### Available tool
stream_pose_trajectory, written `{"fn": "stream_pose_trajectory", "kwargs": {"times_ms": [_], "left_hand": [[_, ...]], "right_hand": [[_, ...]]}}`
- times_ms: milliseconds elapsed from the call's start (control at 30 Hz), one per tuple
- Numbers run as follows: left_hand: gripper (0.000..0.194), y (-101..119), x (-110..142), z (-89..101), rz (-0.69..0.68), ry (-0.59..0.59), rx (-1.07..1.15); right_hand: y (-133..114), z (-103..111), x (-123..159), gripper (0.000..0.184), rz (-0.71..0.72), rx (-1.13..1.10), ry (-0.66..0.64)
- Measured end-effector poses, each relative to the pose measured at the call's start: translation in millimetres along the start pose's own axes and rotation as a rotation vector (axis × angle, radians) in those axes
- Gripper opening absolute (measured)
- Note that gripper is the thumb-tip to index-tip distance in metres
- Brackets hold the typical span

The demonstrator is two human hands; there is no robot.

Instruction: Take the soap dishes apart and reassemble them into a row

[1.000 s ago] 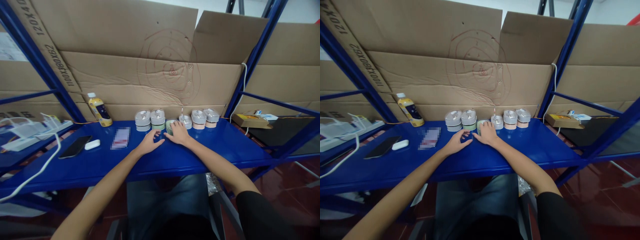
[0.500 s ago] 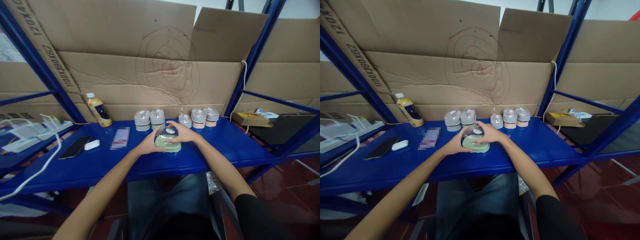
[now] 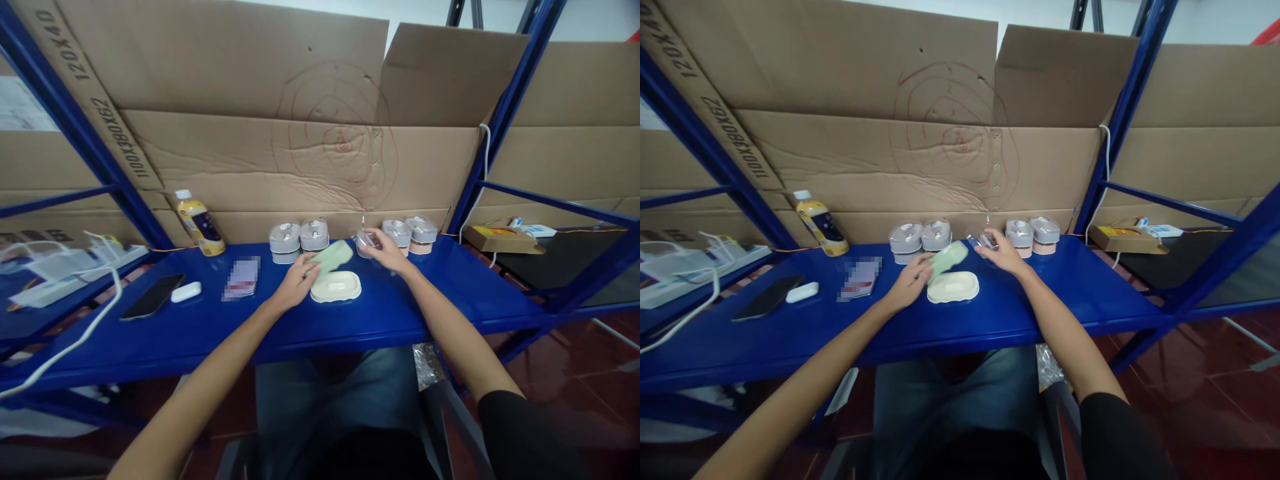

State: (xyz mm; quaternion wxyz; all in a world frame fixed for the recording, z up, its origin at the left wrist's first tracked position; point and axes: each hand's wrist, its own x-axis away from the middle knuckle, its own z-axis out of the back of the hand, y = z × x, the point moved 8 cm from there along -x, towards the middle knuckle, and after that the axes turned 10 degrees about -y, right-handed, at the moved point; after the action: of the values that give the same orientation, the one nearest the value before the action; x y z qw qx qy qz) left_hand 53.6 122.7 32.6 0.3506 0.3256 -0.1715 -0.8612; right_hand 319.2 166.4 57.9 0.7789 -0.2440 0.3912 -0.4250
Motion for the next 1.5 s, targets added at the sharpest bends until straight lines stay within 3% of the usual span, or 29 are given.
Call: {"fn": "stream_pose_trajectory", "kwargs": {"times_ms": [67,133,300,400,467,600,733,933,1100,1267,1367,1500], "left_hand": [[0.057,-7.7,1.4,15.7,0.04,0.151,0.018],[0.054,-9.3,2.3,20.8,0.059,0.178,-0.008],[0.038,11.1,3.4,-3.8,-0.03,-0.115,-0.119],[0.042,15.9,5.0,-15.9,-0.026,-0.213,-0.114],[0.056,14.7,4.7,-19.0,-0.011,-0.217,-0.097],[0.104,6.1,3.3,-22.8,0.041,-0.197,-0.009],[0.118,1.9,3.3,-26.6,0.063,-0.188,0.093],[0.115,2.4,3.3,-28.5,0.091,-0.207,0.106],[0.106,-5.9,1.9,-27.7,0.06,-0.181,0.074],[0.068,-16.7,2.3,-19.6,0.034,-0.02,-0.065],[0.054,-14.2,2.7,-16.8,0.034,0.018,-0.135],[0.045,-6.2,2.2,-14.1,0.022,0.007,-0.157]], "right_hand": [[-1.5,4.1,-1.5,0.062,-0.004,-0.047,0.036],[-2.6,5.4,-2.3,0.057,-0.011,-0.074,0.04],[-9.5,3.5,1.1,0.069,0.043,-0.087,0.038],[-21.5,-8.6,4.5,0.079,0.126,-0.069,-0.077],[-31.9,-23.2,7.0,0.079,0.184,-0.028,-0.211],[-53.6,-53.7,11.3,0.082,0.292,0.104,-0.407],[-71.0,-76.9,13.4,0.083,0.362,0.195,-0.492],[-73.9,-95.0,18.8,0.083,0.362,0.267,-0.562],[-63.4,-84.6,26.0,0.096,0.249,0.34,-0.54],[-52.7,-63.5,48.4,0.11,0.057,0.558,-0.529],[-54.5,-55.7,56.7,0.099,0.01,0.786,-0.405],[-63.9,-66.3,46.2,0.078,0.085,0.986,-0.309]]}}
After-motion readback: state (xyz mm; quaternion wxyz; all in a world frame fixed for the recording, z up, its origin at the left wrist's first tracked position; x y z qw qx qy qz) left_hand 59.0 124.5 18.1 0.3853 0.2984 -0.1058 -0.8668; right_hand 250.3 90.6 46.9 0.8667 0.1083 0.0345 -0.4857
